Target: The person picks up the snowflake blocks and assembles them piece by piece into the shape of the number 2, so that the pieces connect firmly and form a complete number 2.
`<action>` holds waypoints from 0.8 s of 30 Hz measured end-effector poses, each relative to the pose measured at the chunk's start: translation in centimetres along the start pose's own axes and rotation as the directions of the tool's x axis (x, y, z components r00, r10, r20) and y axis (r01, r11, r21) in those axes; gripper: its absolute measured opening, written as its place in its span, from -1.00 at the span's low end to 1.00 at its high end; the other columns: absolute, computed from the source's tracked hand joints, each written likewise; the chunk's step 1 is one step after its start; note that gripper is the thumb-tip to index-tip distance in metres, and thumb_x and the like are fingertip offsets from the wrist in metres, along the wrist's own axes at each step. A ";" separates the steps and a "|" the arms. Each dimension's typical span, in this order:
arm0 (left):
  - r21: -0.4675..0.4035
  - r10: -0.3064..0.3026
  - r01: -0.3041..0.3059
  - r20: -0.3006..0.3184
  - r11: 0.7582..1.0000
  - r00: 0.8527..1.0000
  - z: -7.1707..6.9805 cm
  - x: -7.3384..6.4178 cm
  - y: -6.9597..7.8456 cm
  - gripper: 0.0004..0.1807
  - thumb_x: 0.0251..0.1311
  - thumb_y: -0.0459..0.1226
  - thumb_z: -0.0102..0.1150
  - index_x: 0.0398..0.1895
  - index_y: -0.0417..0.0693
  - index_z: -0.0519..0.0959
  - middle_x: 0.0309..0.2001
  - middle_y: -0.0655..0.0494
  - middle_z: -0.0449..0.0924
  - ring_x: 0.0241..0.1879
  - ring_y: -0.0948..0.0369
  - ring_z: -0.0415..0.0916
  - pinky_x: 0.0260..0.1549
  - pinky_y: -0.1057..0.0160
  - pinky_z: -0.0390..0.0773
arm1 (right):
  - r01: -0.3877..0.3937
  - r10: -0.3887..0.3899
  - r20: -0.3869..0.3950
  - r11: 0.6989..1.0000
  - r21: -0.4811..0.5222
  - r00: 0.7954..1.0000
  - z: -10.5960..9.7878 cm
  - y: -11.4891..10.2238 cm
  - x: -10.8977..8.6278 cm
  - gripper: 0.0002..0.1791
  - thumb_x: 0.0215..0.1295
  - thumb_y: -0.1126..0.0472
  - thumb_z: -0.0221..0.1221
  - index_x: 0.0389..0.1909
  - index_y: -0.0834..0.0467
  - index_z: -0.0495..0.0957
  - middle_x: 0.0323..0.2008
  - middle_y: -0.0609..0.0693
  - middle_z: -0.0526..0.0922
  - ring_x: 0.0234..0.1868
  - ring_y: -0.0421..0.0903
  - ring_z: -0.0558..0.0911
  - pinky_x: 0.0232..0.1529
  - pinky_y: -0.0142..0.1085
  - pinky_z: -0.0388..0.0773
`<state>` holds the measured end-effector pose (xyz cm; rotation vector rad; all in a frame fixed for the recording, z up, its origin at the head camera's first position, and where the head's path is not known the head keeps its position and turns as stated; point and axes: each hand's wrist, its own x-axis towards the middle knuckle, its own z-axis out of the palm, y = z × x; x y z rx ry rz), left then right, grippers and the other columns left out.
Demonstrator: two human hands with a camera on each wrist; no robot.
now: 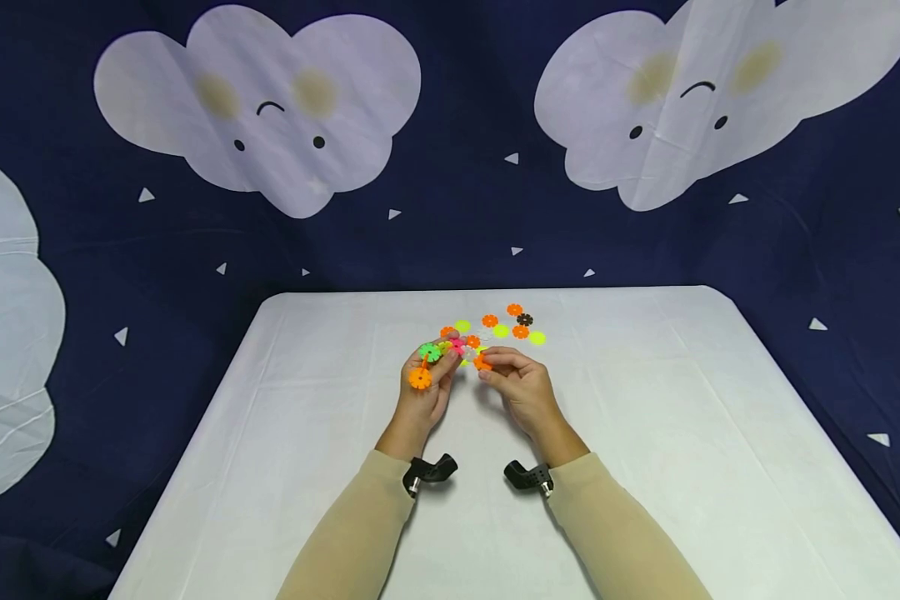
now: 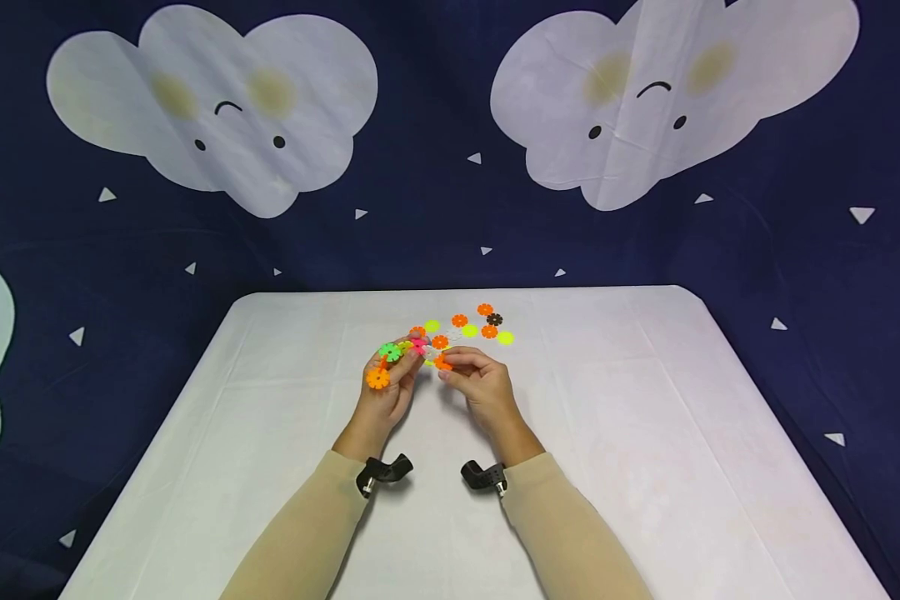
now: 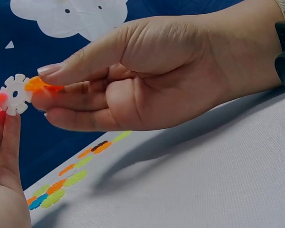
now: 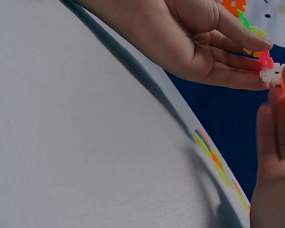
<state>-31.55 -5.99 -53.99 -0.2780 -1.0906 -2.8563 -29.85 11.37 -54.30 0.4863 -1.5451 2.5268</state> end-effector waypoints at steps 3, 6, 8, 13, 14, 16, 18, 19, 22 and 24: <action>0.024 -0.004 0.004 0.000 1.000 1.000 0.0 -0.1 0.0 -0.80 0.26 -0.59 0.36 -0.11 -0.25 0.70 0.21 -0.29 0.61 0.12 0.01 0.66 0.19 0.12 0.58 | 0.004 -0.005 -0.028 1.000 -0.021 1.000 -0.1 0.0 0.0 -0.70 0.17 0.77 0.27 -0.06 0.63 0.61 0.03 0.18 0.67 0.03 0.02 0.69 0.10 -0.24 0.66; 0.038 -0.019 0.019 -0.004 0.999 1.000 0.0 -0.1 0.0 -0.83 0.24 -0.58 0.40 -0.18 -0.25 0.68 0.23 -0.32 0.59 0.12 0.01 0.66 0.16 0.13 0.59 | -0.007 0.006 -0.058 1.000 -0.029 0.998 -0.1 0.0 -0.1 -0.69 0.17 0.76 0.29 -0.05 0.59 0.65 0.02 0.17 0.70 0.04 0.03 0.69 0.13 -0.22 0.65; 0.045 -0.024 0.024 -0.004 0.999 1.000 0.1 -0.1 0.0 -0.84 0.22 -0.57 0.42 -0.21 -0.25 0.68 0.24 -0.32 0.59 0.12 0.01 0.66 0.16 0.14 0.60 | -0.016 0.015 -0.071 1.000 -0.026 0.997 -0.1 0.1 -0.1 -0.68 0.17 0.76 0.28 -0.03 0.61 0.63 0.02 0.18 0.70 0.04 0.01 0.70 0.13 -0.21 0.64; 0.051 -0.001 0.001 0.007 0.999 1.000 0.2 -0.2 0.0 -0.79 0.26 -0.60 0.34 -0.10 -0.26 0.67 0.20 -0.28 0.62 0.09 0.03 0.67 0.13 0.17 0.62 | -0.027 0.026 -0.062 1.000 -0.013 0.998 -0.1 0.1 -0.1 -0.65 0.18 0.77 0.27 0.01 0.71 0.53 0.04 0.20 0.70 0.00 -0.02 0.72 0.11 -0.22 0.66; 0.047 0.000 -0.001 0.010 0.999 1.000 0.2 -0.2 -0.1 -0.74 0.27 -0.61 0.32 -0.03 -0.27 0.65 0.19 -0.25 0.63 0.09 0.04 0.67 0.12 0.18 0.63 | -0.027 0.026 -0.058 1.000 -0.010 0.998 0.0 0.1 -0.1 -0.64 0.18 0.76 0.26 0.01 0.71 0.51 0.04 0.19 0.70 0.00 -0.02 0.72 0.10 -0.22 0.66; 0.024 -0.004 0.003 0.015 1.000 1.000 0.3 -0.1 -0.1 -0.62 0.27 -0.60 0.32 0.14 -0.34 0.58 0.16 -0.20 0.65 0.10 0.05 0.66 0.12 0.20 0.62 | -0.022 0.022 -0.052 1.000 -0.002 0.998 0.0 0.2 -0.1 -0.65 0.19 0.76 0.26 0.02 0.72 0.50 0.04 0.19 0.70 0.00 -0.03 0.72 0.10 -0.23 0.66; -0.013 -0.017 0.017 0.022 1.000 1.000 0.4 -0.1 -0.2 -0.47 0.26 -0.58 0.35 0.29 -0.42 0.47 0.15 -0.17 0.65 0.13 0.05 0.64 0.15 0.19 0.61 | -0.016 0.016 -0.049 1.000 0.009 0.999 0.1 0.1 -0.1 -0.65 0.20 0.76 0.25 0.02 0.72 0.51 0.04 0.18 0.71 0.02 -0.03 0.71 0.10 -0.24 0.66; -0.028 -0.025 0.026 0.030 0.999 0.999 0.4 -0.2 -0.2 -0.40 0.26 -0.57 0.37 0.35 -0.46 0.41 0.16 -0.16 0.64 0.15 0.04 0.62 0.17 0.18 0.59 | -0.013 0.014 -0.051 1.000 0.021 0.999 0.1 0.1 -0.1 -0.66 0.20 0.76 0.25 0.02 0.71 0.51 0.04 0.17 0.71 0.02 -0.02 0.71 0.10 -0.25 0.66; -0.039 -0.059 0.061 0.052 0.997 0.997 0.6 -0.3 -0.2 -0.34 0.29 -0.53 0.38 0.40 -0.52 0.33 0.17 -0.20 0.63 0.15 0.03 0.62 0.22 0.13 0.56 | -0.010 0.013 -0.052 0.998 0.059 0.999 0.2 0.0 -0.1 -0.67 0.21 0.77 0.22 0.02 0.70 0.52 0.03 0.16 0.72 0.04 -0.02 0.70 0.09 -0.27 0.66; -0.002 -0.087 0.087 0.066 0.996 0.994 0.7 -0.5 -0.2 -0.37 0.33 -0.53 0.33 0.41 -0.52 0.34 0.18 -0.21 0.62 0.12 0.06 0.63 0.22 0.14 0.56 | -0.012 0.016 -0.046 0.996 0.084 0.999 0.3 0.0 -0.1 -0.67 0.22 0.78 0.20 0.02 0.69 0.53 0.04 0.15 0.72 0.05 -0.01 0.70 0.09 -0.27 0.66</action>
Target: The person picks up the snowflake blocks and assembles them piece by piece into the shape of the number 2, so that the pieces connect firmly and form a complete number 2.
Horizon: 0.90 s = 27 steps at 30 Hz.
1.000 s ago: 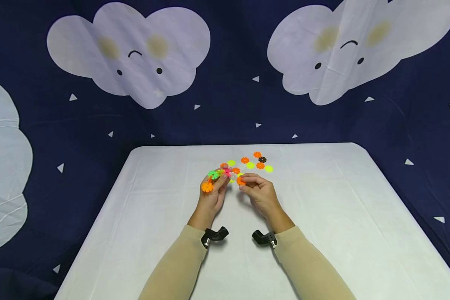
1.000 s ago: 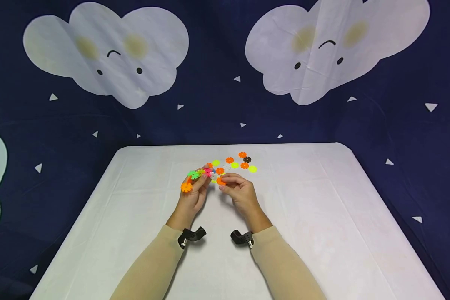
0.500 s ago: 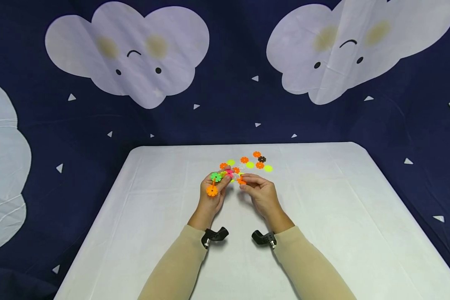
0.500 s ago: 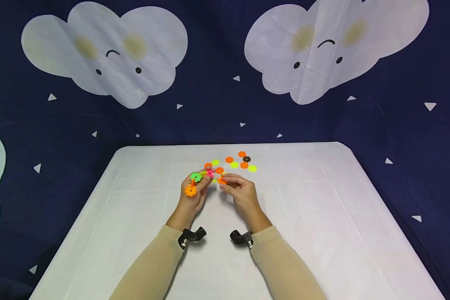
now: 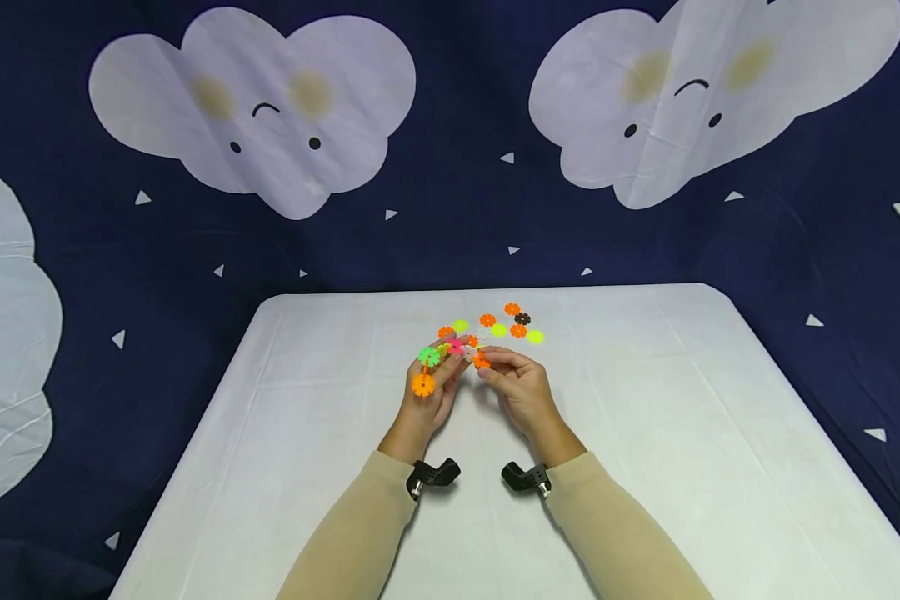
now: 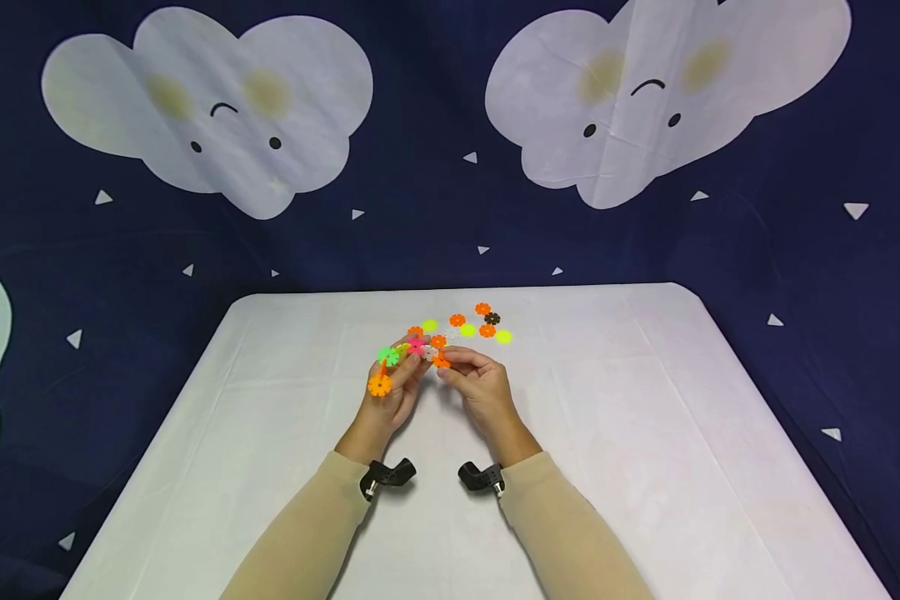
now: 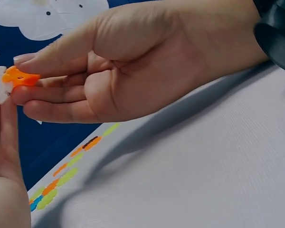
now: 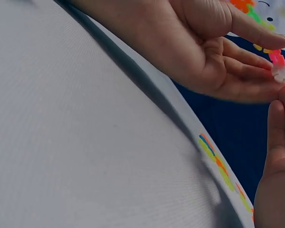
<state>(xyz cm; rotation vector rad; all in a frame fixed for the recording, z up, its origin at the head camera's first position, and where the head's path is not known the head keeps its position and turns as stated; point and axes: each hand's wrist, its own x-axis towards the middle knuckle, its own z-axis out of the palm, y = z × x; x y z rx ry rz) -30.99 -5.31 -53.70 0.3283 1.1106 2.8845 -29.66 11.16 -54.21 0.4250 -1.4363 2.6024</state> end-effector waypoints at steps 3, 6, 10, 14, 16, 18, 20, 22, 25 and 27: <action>0.083 -0.034 0.031 0.030 0.996 0.999 0.1 -0.2 -0.1 -0.42 0.37 -0.59 0.21 0.44 -0.50 0.34 0.18 -0.19 0.63 0.09 0.13 0.63 0.24 0.17 0.54 | -0.002 0.002 0.015 1.000 0.022 1.000 0.0 0.0 0.0 -0.68 0.23 0.78 0.19 0.02 0.65 0.56 0.05 0.16 0.71 0.06 0.01 0.70 0.10 -0.25 0.66; 0.168 -0.045 0.033 0.070 0.985 0.997 0.1 -0.2 -0.1 -0.38 0.35 -0.65 0.13 0.47 -0.54 0.28 0.19 -0.11 0.65 0.12 0.15 0.61 0.26 0.19 0.52 | 0.004 -0.005 0.028 1.000 0.029 1.000 0.0 0.1 0.0 -0.68 0.23 0.78 0.18 0.01 0.62 0.59 0.07 0.17 0.71 0.07 0.02 0.70 0.12 -0.23 0.65; 0.224 -0.036 0.014 0.094 0.975 0.995 0.2 -0.2 0.0 -0.36 0.30 -0.70 0.13 0.46 -0.59 0.26 0.20 -0.07 0.66 0.19 0.09 0.58 0.30 0.15 0.49 | 0.008 -0.009 0.033 0.999 0.039 0.999 -0.1 0.1 0.1 -0.66 0.23 0.79 0.17 0.03 0.66 0.53 0.08 0.19 0.70 0.07 0.04 0.69 0.12 -0.21 0.65; 0.212 -0.016 -0.004 0.091 0.977 0.996 0.3 -0.3 0.0 -0.47 0.28 -0.70 0.17 0.33 -0.59 0.37 0.21 -0.22 0.64 0.23 -0.01 0.57 0.26 0.11 0.53 | 0.022 -0.022 0.031 0.999 0.026 0.999 -0.1 0.4 0.1 -0.64 0.21 0.81 0.15 0.06 0.75 0.44 0.10 0.25 0.62 0.03 0.01 0.69 0.10 -0.24 0.67; 0.205 -0.005 -0.015 0.097 0.979 0.995 0.4 -0.3 0.0 -0.55 0.29 -0.69 0.18 0.24 -0.56 0.41 0.23 -0.35 0.59 0.20 -0.04 0.59 0.20 0.13 0.59 | 0.031 -0.031 0.025 0.999 0.018 0.999 0.0 0.5 0.1 -0.63 0.20 0.82 0.14 0.06 0.78 0.41 0.09 0.27 0.57 -0.01 -0.01 0.69 0.07 -0.28 0.67; 0.206 0.001 -0.022 0.101 0.978 0.995 0.4 -0.3 0.0 -0.62 0.29 -0.68 0.19 0.17 -0.48 0.47 0.24 -0.48 0.52 0.15 -0.04 0.62 0.14 0.14 0.63 | 0.033 -0.034 0.022 0.999 0.004 0.999 0.0 0.5 0.1 -0.63 0.20 0.82 0.14 0.05 0.79 0.40 0.06 0.26 0.52 -0.05 -0.04 0.68 0.02 -0.33 0.68; 0.207 0.003 -0.022 0.092 0.978 0.996 0.4 -0.3 0.0 -0.64 0.30 -0.68 0.19 0.13 -0.36 0.52 0.24 -0.56 0.47 0.11 -0.02 0.63 0.10 0.17 0.65 | 0.023 -0.023 0.025 0.999 -0.025 0.999 0.0 0.4 0.1 -0.63 0.21 0.79 0.17 0.06 0.78 0.41 0.04 0.23 0.52 -0.07 -0.06 0.67 -0.04 -0.36 0.69; 0.201 0.000 -0.013 0.062 0.979 0.998 0.4 -0.3 0.0 -0.64 0.29 -0.67 0.20 0.10 -0.28 0.54 0.23 -0.55 0.49 0.06 0.01 0.65 0.08 0.18 0.66 | 0.015 -0.013 0.023 0.995 -0.100 1.000 -0.1 0.1 0.2 -0.65 0.25 0.72 0.23 0.06 0.72 0.47 0.02 0.22 0.55 -0.11 -0.06 0.67 -0.09 -0.36 0.69; 0.165 -0.008 0.009 -0.005 0.986 1.000 0.4 -0.2 0.0 -0.62 0.30 -0.65 0.24 0.15 -0.35 0.50 0.16 -0.42 0.58 0.01 0.04 0.67 0.09 0.16 0.66 | 0.033 -0.045 -0.029 0.944 -0.329 0.999 -0.7 -0.3 0.6 -0.72 0.34 0.54 0.33 0.03 0.57 0.61 -0.04 0.19 0.61 -0.15 -0.07 0.65 -0.13 -0.35 0.68; 0.129 -0.012 0.016 -0.034 0.991 0.999 0.3 -0.2 0.1 -0.59 0.32 -0.64 0.23 0.20 -0.45 0.44 0.12 -0.33 0.61 0.00 0.04 0.68 0.12 0.09 0.65 | 0.037 -0.107 -0.103 0.848 -0.529 0.989 -1.3 -0.6 1.1 -0.76 0.37 0.42 0.37 -0.01 0.46 0.69 -0.06 0.19 0.64 -0.11 -0.04 0.63 -0.05 -0.32 0.63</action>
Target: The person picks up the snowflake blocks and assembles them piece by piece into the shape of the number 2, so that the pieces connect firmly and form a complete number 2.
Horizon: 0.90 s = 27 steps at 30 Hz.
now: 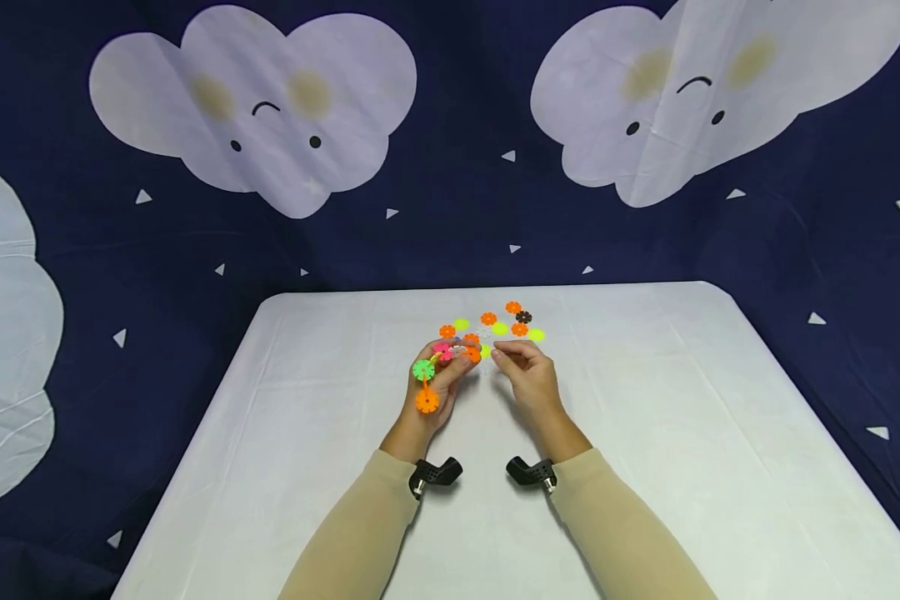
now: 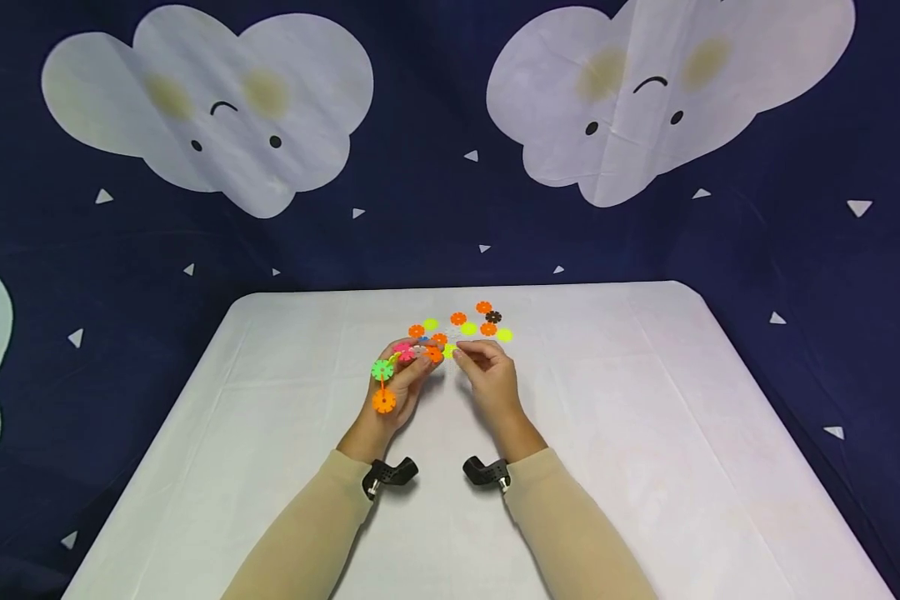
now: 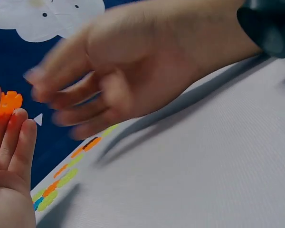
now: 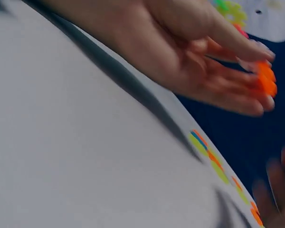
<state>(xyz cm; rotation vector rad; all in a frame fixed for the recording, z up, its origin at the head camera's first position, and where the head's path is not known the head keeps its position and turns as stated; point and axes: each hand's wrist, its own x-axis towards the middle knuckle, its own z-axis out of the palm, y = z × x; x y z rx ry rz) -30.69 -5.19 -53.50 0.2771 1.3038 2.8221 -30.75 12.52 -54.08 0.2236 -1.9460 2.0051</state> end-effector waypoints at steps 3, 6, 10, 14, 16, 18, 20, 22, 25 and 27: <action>-0.039 0.000 0.000 -0.003 0.999 1.000 -0.1 0.1 0.1 -0.59 0.35 -0.66 0.17 0.23 -0.52 0.39 0.11 -0.30 0.59 0.00 0.00 0.69 0.16 -0.02 0.62 | -0.034 -0.013 -0.140 0.943 -0.331 0.990 -1.0 0.2 0.9 -0.74 0.37 0.30 0.39 0.01 0.34 0.73 0.03 0.21 0.64 0.07 0.11 0.53 0.15 -0.15 0.42; -0.059 -0.004 0.004 0.003 0.998 1.000 -0.1 0.1 0.2 -0.64 0.36 -0.69 0.11 0.18 -0.45 0.45 0.11 -0.34 0.56 -0.01 -0.02 0.69 0.17 -0.07 0.60 | -0.143 0.033 -0.206 0.827 -0.544 0.978 -1.7 0.6 2.0 -0.61 0.34 0.25 0.37 0.14 0.30 0.68 0.19 0.28 0.57 0.22 0.31 0.37 0.22 0.11 0.24; -0.063 -0.008 0.009 0.012 0.998 1.000 -0.1 0.1 0.3 -0.65 0.38 -0.66 0.12 0.20 -0.45 0.45 0.13 -0.37 0.56 0.00 0.00 0.68 0.19 -0.07 0.59 | -0.205 0.091 -0.198 0.694 -0.690 0.976 -2.6 1.3 3.8 -0.51 0.38 0.29 0.29 0.30 0.31 0.55 0.31 0.32 0.51 0.29 0.40 0.35 0.26 0.25 0.19; -0.049 -0.010 0.013 0.046 0.999 0.999 0.0 0.1 0.3 -0.57 0.40 -0.62 0.15 0.28 -0.57 0.34 0.15 -0.35 0.54 0.05 0.00 0.65 0.22 -0.08 0.56 | -0.158 0.056 -0.160 0.643 -0.750 0.986 -3.6 2.0 5.1 -0.60 0.42 0.39 0.24 0.25 0.31 0.60 0.22 0.28 0.62 0.24 0.32 0.49 0.18 0.23 0.29; -0.044 -0.018 0.020 0.056 0.999 0.998 0.0 0.0 0.3 -0.56 0.40 -0.62 0.14 0.28 -0.61 0.33 0.12 -0.29 0.56 0.05 0.00 0.64 0.24 -0.09 0.54 | -0.132 0.042 -0.138 0.641 -0.756 0.990 -4.0 2.2 5.3 -0.65 0.41 0.40 0.26 0.19 0.28 0.65 0.13 0.25 0.67 0.18 0.28 0.54 0.11 0.21 0.32; -0.044 -0.035 0.037 0.045 0.998 0.998 0.1 -0.1 0.4 -0.57 0.40 -0.61 0.16 0.27 -0.61 0.36 0.07 -0.21 0.60 0.03 0.02 0.65 0.25 -0.07 0.54 | -0.106 0.032 -0.114 0.662 -0.742 0.993 -4.2 2.3 5.3 -0.66 0.39 0.41 0.31 0.16 0.28 0.67 0.02 0.26 0.67 0.08 0.25 0.56 0.05 0.17 0.35; -0.043 -0.051 0.052 0.036 0.998 0.998 0.1 -0.1 0.4 -0.58 0.39 -0.60 0.18 0.26 -0.61 0.38 0.04 -0.18 0.62 0.02 0.03 0.65 0.25 -0.05 0.54 | -0.090 0.025 -0.102 0.703 -0.706 0.994 -4.2 2.3 4.9 -0.67 0.38 0.42 0.33 0.14 0.30 0.68 -0.09 0.25 0.63 -0.03 0.22 0.56 0.01 0.10 0.41; -0.047 -0.064 0.065 0.026 0.997 0.998 0.1 -0.1 0.5 -0.54 0.39 -0.58 0.21 0.29 -0.62 0.38 0.09 -0.22 0.61 0.04 0.02 0.64 0.26 -0.03 0.53 | -0.074 0.018 -0.092 0.754 -0.653 0.996 -4.1 2.1 4.5 -0.70 0.38 0.42 0.34 0.11 0.32 0.68 -0.16 0.22 0.60 -0.12 0.16 0.56 -0.05 -0.01 0.48; -0.035 -0.078 0.078 0.012 0.996 0.997 0.1 -0.2 0.6 -0.48 0.39 -0.54 0.26 0.34 -0.60 0.37 0.22 -0.32 0.52 0.10 0.02 0.61 0.28 0.01 0.52 | -0.057 0.020 -0.073 0.838 -0.543 0.997 -3.4 1.7 3.3 -0.77 0.39 0.42 0.34 0.03 0.34 0.71 -0.20 0.17 0.62 -0.20 0.08 0.60 -0.17 -0.19 0.59; -0.029 -0.085 0.085 -0.002 0.996 0.996 -0.1 -0.1 0.6 -0.46 0.38 -0.52 0.28 0.36 -0.57 0.38 0.31 -0.36 0.45 0.15 0.01 0.59 0.29 0.03 0.50 | -0.043 0.025 -0.048 0.894 -0.447 0.999 -2.7 1.3 2.5 -0.79 0.38 0.41 0.37 0.00 0.34 0.73 -0.22 0.16 0.68 -0.24 0.05 0.66 -0.22 -0.30 0.64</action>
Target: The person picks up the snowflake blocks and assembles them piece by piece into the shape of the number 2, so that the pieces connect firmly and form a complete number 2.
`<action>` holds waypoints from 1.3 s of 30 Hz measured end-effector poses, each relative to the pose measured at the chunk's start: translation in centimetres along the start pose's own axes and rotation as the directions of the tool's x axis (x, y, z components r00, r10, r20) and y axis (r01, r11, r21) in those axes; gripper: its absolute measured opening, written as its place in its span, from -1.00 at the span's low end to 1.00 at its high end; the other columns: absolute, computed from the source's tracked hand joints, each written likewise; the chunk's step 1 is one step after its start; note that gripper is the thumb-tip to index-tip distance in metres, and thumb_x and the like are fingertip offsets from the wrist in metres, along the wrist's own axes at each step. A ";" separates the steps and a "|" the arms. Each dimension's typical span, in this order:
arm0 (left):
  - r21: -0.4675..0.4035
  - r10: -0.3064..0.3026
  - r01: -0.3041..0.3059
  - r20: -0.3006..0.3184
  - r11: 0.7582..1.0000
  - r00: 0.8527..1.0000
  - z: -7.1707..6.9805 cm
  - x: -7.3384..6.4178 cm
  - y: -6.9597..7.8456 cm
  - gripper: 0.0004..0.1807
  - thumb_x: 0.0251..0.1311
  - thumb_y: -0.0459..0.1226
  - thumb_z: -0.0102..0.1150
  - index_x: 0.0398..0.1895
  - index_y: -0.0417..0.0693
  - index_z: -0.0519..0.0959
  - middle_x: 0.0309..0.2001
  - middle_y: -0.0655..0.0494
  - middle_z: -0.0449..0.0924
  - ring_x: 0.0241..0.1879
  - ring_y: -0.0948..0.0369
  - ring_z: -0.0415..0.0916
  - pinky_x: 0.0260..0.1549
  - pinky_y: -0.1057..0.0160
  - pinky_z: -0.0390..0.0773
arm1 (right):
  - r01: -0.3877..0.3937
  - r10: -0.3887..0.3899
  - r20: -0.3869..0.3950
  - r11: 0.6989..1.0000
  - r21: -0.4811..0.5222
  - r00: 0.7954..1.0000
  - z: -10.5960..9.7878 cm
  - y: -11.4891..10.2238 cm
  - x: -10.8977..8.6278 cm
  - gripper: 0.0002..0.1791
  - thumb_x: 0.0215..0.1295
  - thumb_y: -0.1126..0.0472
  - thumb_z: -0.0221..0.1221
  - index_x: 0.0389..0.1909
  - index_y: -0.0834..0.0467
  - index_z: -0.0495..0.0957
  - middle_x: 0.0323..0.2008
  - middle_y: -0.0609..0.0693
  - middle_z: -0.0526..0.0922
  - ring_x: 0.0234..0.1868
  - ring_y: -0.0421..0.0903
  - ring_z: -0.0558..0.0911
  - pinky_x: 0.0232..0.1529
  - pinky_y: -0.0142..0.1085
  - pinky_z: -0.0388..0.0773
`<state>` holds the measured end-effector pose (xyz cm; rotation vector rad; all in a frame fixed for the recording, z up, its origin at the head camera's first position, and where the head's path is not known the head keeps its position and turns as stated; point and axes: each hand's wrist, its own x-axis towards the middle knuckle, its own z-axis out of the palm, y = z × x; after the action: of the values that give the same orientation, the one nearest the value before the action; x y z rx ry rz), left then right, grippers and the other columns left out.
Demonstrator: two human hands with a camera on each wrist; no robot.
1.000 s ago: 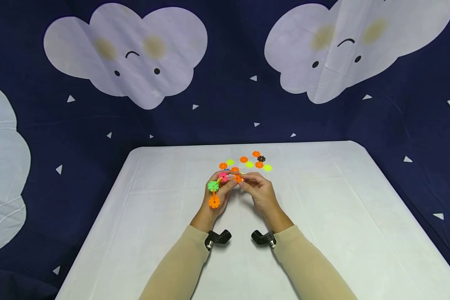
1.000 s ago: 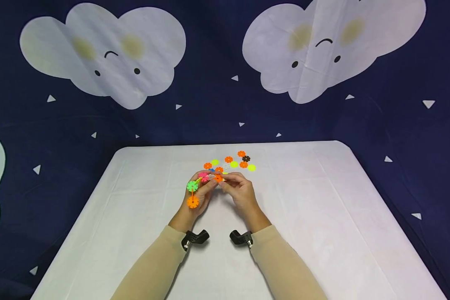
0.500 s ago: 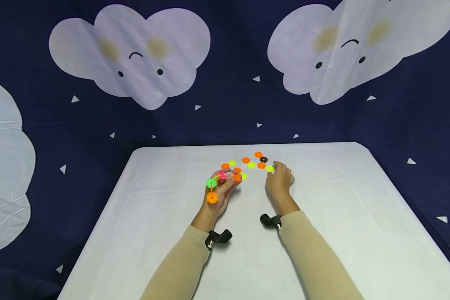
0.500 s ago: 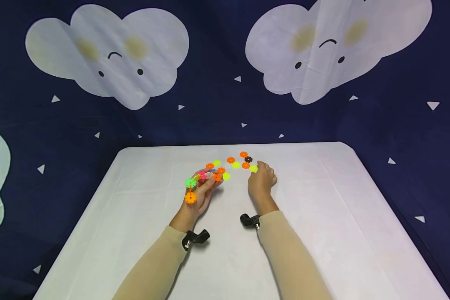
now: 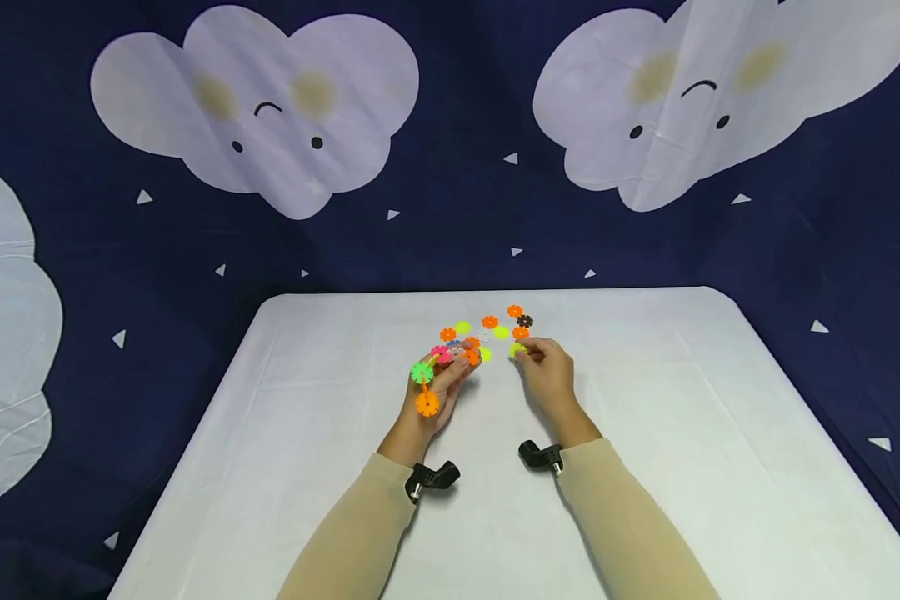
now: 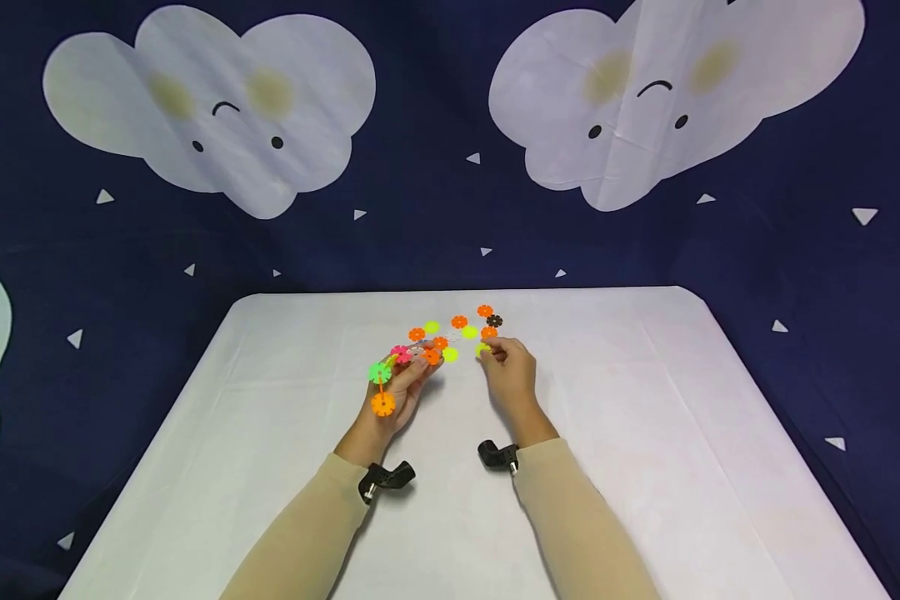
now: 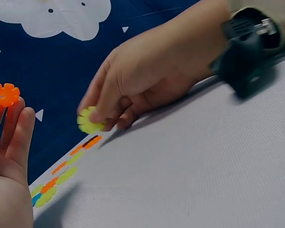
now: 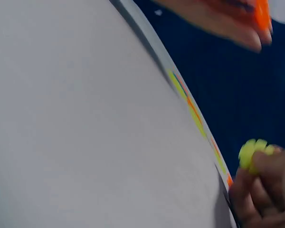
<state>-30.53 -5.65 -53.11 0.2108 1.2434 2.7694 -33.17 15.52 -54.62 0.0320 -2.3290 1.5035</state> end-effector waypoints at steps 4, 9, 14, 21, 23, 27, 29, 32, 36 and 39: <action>0.020 0.009 -0.009 -0.006 1.000 1.000 -0.1 0.1 -0.1 -0.53 0.39 -0.54 0.25 0.32 -0.54 0.45 0.40 -0.44 0.36 0.23 -0.02 0.56 0.30 0.06 0.49 | 0.002 -0.010 0.041 0.980 0.199 0.999 0.9 -1.3 -2.0 -0.79 0.37 0.40 0.39 -0.02 0.34 0.74 -0.26 0.18 0.75 -0.31 0.10 0.74 -0.33 -0.40 0.69; 0.037 0.035 -0.035 -0.008 0.999 0.999 -0.2 0.3 -0.2 -0.59 0.39 -0.60 0.19 0.27 -0.57 0.48 0.43 -0.44 0.33 0.25 -0.02 0.56 0.29 0.07 0.49 | -0.001 -0.013 0.037 0.933 0.360 0.999 1.8 -2.5 -3.8 -0.78 0.38 0.41 0.38 0.00 0.37 0.73 -0.26 0.21 0.78 -0.29 0.21 0.77 -0.33 -0.35 0.71; 0.067 0.018 -0.014 -0.066 0.998 0.998 0.0 0.4 -0.2 -0.57 0.36 -0.57 0.28 0.28 -0.51 0.52 0.36 -0.27 0.49 0.21 0.02 0.60 0.24 0.13 0.54 | 0.027 -0.043 0.020 0.870 0.492 0.999 2.5 -3.1 -4.7 -0.75 0.36 0.50 0.35 0.03 0.46 0.69 -0.21 0.34 0.76 -0.24 0.34 0.76 -0.22 -0.01 0.76; 0.070 0.020 -0.014 -0.079 0.997 0.997 0.4 0.2 -0.3 -0.57 0.36 -0.60 0.25 0.26 -0.57 0.50 0.32 -0.33 0.51 0.17 0.03 0.63 0.20 0.15 0.57 | 0.079 -0.073 -0.031 0.857 0.510 0.997 2.8 -3.4 -5.3 -0.78 0.32 0.55 0.35 -0.04 0.43 0.72 -0.27 0.29 0.77 -0.30 0.32 0.77 -0.20 0.12 0.72; 0.066 0.027 -0.021 -0.083 0.998 0.996 0.6 0.2 -0.3 -0.57 0.34 -0.64 0.23 0.25 -0.61 0.49 0.29 -0.35 0.54 0.11 0.07 0.67 0.16 0.17 0.60 | 0.104 -0.095 -0.044 0.851 0.515 0.995 2.7 -3.4 -5.4 -0.79 0.31 0.54 0.36 -0.05 0.42 0.73 -0.28 0.29 0.77 -0.31 0.32 0.77 -0.22 0.14 0.72; 0.052 0.036 -0.032 -0.080 0.998 0.996 0.8 0.2 -0.4 -0.61 0.28 -0.68 0.25 0.18 -0.63 0.52 0.23 -0.40 0.56 -0.01 0.12 0.72 0.07 0.21 0.65 | 0.166 -0.148 -0.076 0.840 0.516 0.986 2.8 -3.5 -5.4 -0.80 0.29 0.57 0.36 -0.07 0.45 0.73 -0.27 0.31 0.77 -0.32 0.32 0.77 -0.27 0.11 0.73; 0.053 0.039 -0.035 -0.074 0.998 0.997 0.6 0.2 -0.4 -0.65 0.26 -0.67 0.29 0.12 -0.58 0.58 0.22 -0.43 0.55 -0.01 0.11 0.72 0.07 0.21 0.65 | 0.203 -0.177 -0.099 0.836 0.511 0.979 3.0 -3.5 -5.5 -0.80 0.28 0.59 0.36 -0.08 0.46 0.73 -0.27 0.32 0.76 -0.33 0.34 0.76 -0.28 0.06 0.75; 0.078 0.046 -0.041 -0.065 0.996 0.997 0.4 0.0 -0.4 -0.72 0.25 -0.60 0.37 0.03 -0.45 0.67 0.22 -0.43 0.56 0.00 0.10 0.72 0.07 0.21 0.66 | 0.253 -0.215 -0.134 0.831 0.495 0.967 3.3 -3.7 -5.6 -0.80 0.26 0.63 0.34 -0.10 0.49 0.72 -0.28 0.33 0.76 -0.35 0.37 0.75 -0.28 -0.09 0.77; 0.121 0.070 -0.065 -0.036 0.991 0.997 0.1 0.0 -0.5 -0.77 0.23 -0.55 0.43 -0.05 -0.34 0.72 0.12 -0.35 0.65 0.01 0.09 0.71 0.07 0.20 0.66 | 0.321 -0.271 -0.174 0.833 0.451 0.947 3.5 -4.2 -5.9 -0.79 0.24 0.69 0.30 -0.10 0.56 0.68 -0.31 0.37 0.75 -0.39 0.40 0.73 -0.27 -0.23 0.76; 0.134 0.076 -0.073 -0.017 0.988 0.997 0.0 0.0 -0.6 -0.78 0.23 -0.55 0.44 -0.07 -0.32 0.73 0.07 -0.30 0.69 0.00 0.09 0.72 0.07 0.18 0.66 | 0.362 -0.308 -0.192 0.832 0.421 0.932 3.3 -5.1 -6.2 -0.78 0.21 0.74 0.28 -0.12 0.63 0.64 -0.33 0.41 0.73 -0.41 0.42 0.72 -0.29 -0.23 0.76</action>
<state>-30.51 -5.27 -53.52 0.2418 1.4571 2.7588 -27.31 9.32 -53.29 0.4406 -1.7210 1.7619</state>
